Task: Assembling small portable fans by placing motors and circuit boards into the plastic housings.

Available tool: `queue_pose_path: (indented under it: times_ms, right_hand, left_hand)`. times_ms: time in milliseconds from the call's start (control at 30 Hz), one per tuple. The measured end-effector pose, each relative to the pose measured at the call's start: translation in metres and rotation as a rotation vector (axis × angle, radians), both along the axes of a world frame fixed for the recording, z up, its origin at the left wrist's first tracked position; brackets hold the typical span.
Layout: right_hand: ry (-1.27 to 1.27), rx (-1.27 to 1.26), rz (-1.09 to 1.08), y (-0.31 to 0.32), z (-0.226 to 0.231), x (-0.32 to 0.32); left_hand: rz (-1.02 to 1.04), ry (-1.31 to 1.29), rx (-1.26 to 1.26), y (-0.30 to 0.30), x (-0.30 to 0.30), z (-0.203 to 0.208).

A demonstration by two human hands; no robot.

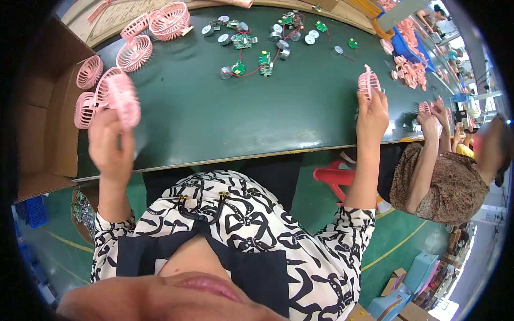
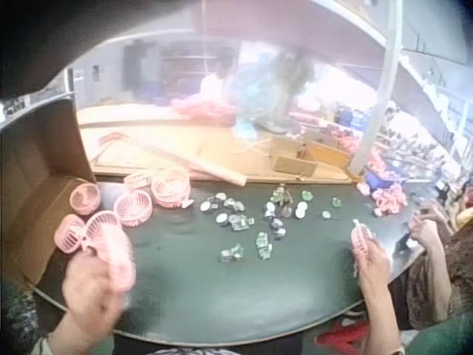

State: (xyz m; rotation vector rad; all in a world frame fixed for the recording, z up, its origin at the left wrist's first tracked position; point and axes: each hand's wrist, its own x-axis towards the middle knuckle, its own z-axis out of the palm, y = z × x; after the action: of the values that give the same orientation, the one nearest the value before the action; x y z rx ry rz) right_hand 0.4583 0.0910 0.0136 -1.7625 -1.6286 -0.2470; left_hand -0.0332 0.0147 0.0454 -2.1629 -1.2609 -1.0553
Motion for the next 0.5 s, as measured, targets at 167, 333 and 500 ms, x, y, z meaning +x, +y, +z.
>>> queue_pose_path:
  times_ms: [167, 333, 500]
  right_hand:
    - [-0.580, 0.125, -0.145, 0.030, 0.013, -0.011]
    - [-0.444, -0.082, -0.004, 0.081, 0.025, -0.038]
    - [-0.440, -0.241, 0.072, 0.127, 0.013, -0.027]
  left_hand:
    - [-0.218, 0.094, -0.342, 0.000, 0.042, -0.018]
    - [-0.265, -0.006, -0.390, -0.006, 0.046, -0.015]
    - [-0.216, -0.102, -0.475, -0.002, 0.032, -0.015]
